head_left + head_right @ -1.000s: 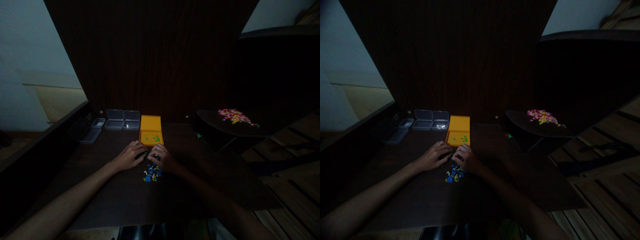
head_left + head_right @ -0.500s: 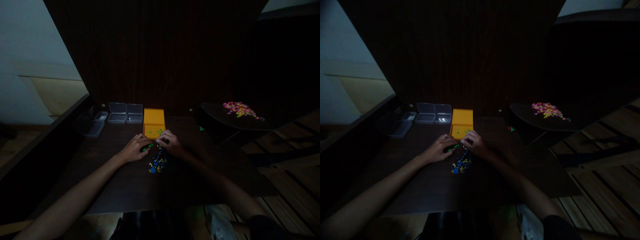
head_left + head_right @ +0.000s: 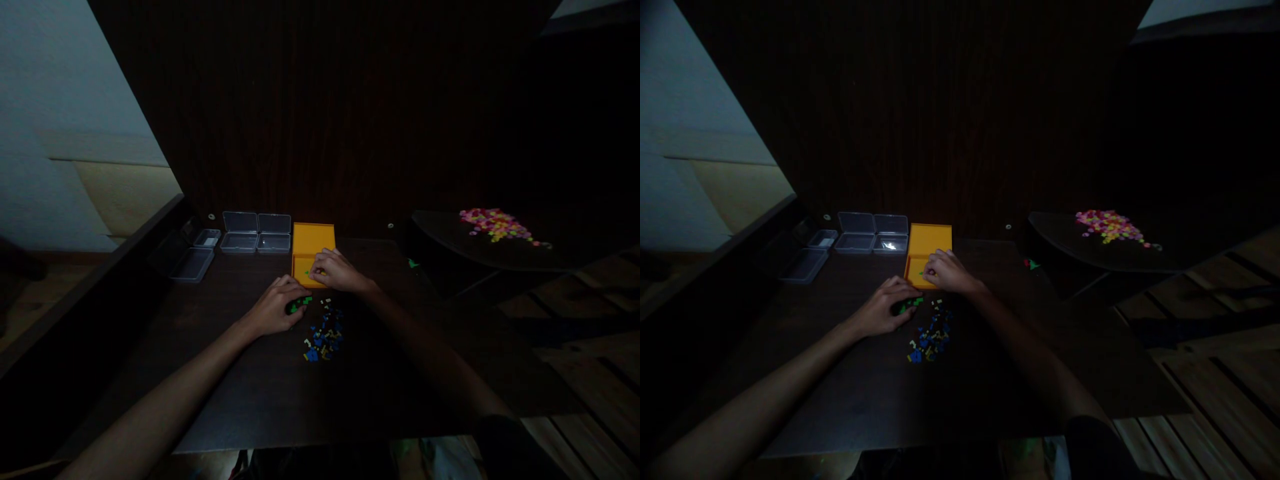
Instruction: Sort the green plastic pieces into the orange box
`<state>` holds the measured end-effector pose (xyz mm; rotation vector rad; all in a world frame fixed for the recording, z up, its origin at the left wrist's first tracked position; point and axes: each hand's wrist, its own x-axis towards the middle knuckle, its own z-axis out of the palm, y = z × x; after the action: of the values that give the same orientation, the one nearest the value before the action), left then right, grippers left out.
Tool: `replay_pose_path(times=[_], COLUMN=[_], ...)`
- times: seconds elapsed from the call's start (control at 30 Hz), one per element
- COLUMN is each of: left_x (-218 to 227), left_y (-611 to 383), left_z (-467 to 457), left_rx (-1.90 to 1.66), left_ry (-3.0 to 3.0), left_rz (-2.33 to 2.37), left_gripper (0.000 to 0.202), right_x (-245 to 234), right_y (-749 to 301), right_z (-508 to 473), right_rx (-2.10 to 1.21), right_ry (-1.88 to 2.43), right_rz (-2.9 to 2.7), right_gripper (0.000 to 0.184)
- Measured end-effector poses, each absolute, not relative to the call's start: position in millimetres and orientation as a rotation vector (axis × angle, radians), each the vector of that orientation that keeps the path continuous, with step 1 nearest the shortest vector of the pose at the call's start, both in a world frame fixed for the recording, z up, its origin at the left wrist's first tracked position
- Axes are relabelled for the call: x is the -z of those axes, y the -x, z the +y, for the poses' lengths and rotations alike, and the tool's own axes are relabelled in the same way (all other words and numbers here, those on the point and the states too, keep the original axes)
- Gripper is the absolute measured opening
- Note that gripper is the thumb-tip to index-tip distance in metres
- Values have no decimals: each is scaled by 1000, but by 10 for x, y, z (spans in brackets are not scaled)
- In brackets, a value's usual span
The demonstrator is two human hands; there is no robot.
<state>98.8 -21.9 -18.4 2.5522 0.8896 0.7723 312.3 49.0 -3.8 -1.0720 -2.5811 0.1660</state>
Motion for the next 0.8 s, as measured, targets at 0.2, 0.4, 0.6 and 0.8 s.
replay_pose_path(times=[0.2,0.4,0.6,0.8], left_x=[179,181,187,184], left_y=[-998,-1004,-997,-988], left_z=[-219,-222,-221,-216], left_rx=[-794,-817,-834,-855], left_ry=[-2552,-2538,-2543,-2554], left_rz=[888,915,923,916], left_gripper=[28,30,30,30], right_x=[-79,-168,-162,-382], right_y=[-3178,-3198,-3188,-3238], right_z=[459,448,460,376], right_rx=[-207,-260,-289,-447], right_ry=[1138,1198,1210,1013], right_rz=[-2671,-2701,-2702,-2710], right_gripper=[10,15,14,14])
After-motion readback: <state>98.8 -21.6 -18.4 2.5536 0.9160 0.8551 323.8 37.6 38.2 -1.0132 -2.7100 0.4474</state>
